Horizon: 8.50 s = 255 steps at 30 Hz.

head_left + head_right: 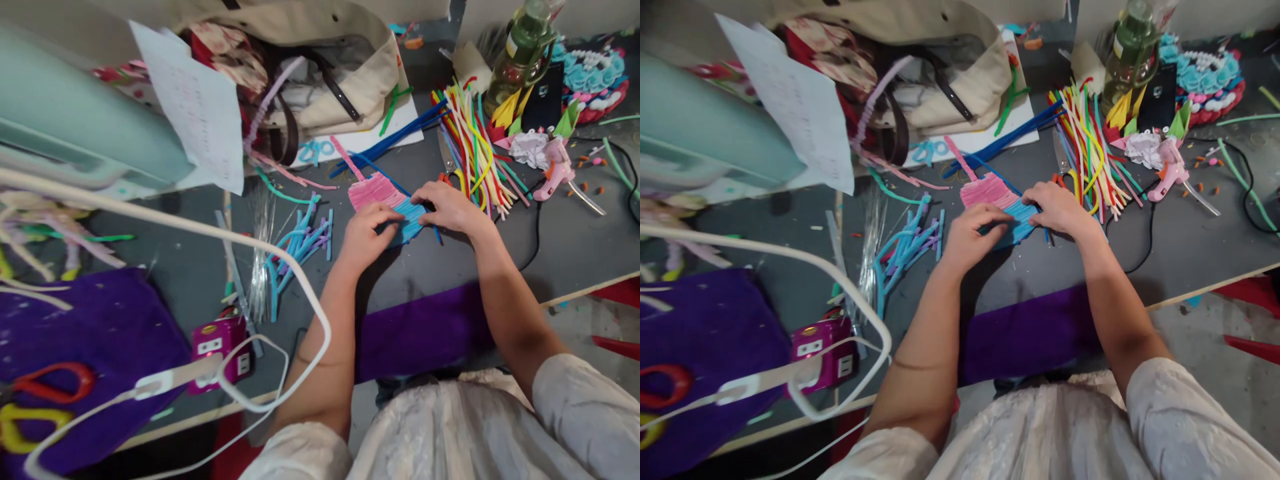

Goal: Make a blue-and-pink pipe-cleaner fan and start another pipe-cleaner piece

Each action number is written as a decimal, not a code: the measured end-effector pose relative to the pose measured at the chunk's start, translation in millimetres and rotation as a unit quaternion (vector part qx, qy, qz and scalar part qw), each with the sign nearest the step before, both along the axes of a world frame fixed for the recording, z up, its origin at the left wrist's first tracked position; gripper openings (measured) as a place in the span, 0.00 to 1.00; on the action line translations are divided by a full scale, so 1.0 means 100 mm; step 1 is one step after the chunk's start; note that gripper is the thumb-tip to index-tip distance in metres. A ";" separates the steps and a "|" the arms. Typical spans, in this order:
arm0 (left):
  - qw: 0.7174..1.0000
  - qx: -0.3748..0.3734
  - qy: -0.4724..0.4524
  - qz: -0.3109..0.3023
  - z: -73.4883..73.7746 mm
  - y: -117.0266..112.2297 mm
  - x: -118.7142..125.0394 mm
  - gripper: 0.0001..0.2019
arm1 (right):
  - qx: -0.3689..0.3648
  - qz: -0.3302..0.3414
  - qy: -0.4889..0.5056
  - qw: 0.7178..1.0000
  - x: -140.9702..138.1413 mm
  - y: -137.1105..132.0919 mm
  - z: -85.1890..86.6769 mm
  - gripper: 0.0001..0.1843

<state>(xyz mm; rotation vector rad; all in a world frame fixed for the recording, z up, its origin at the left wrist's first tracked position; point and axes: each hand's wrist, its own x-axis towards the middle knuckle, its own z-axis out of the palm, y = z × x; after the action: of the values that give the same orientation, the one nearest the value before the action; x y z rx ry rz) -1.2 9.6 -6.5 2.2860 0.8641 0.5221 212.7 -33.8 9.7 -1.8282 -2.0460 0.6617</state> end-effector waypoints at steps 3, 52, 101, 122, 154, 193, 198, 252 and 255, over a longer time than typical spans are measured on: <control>0.990 0.064 0.032 0.125 -0.06 0.12 -0.14 0.11 | 0.008 0.010 -0.014 1.000 -0.03 -0.02 -0.02 0.18; 0.989 0.096 0.054 0.103 0.20 -0.32 0.11 0.14 | -0.109 0.080 0.357 0.924 -0.08 0.06 -0.17 0.10; 0.991 0.018 -0.024 0.134 0.04 -0.30 0.17 0.15 | -0.047 -0.146 0.042 0.987 -0.16 -0.11 0.19 0.08; 0.998 0.050 0.040 0.017 -0.15 -0.28 0.25 0.28 | -0.077 -0.146 0.024 0.986 -0.22 -0.08 0.20 0.08; 0.992 0.028 0.055 0.114 -0.01 -0.12 0.09 0.14 | -0.152 -0.073 -0.009 0.986 -0.26 -0.16 0.30 0.13; 0.949 0.055 0.212 0.228 0.38 0.08 -0.70 0.14 | -0.112 -0.038 0.076 0.990 -0.18 -0.18 0.13 0.12; 0.964 0.110 0.133 0.204 0.41 -0.02 -0.46 0.12 | -0.119 -0.032 0.110 0.986 -0.15 -0.18 0.13 0.13; 0.987 0.033 0.129 0.091 0.09 -0.08 -0.01 0.12 | -0.158 -0.002 0.139 0.977 -0.15 -0.20 0.24 0.17; 0.988 -0.010 0.113 0.105 0.09 -0.08 -0.01 0.11 | -0.157 -0.008 0.137 0.978 -0.16 -0.21 0.23 0.16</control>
<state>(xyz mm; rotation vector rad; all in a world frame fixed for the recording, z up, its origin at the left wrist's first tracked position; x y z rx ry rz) -1.8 2.0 2.8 2.2781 1.2246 0.3454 196.2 -55.0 32.3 -1.7895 -1.8229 1.2182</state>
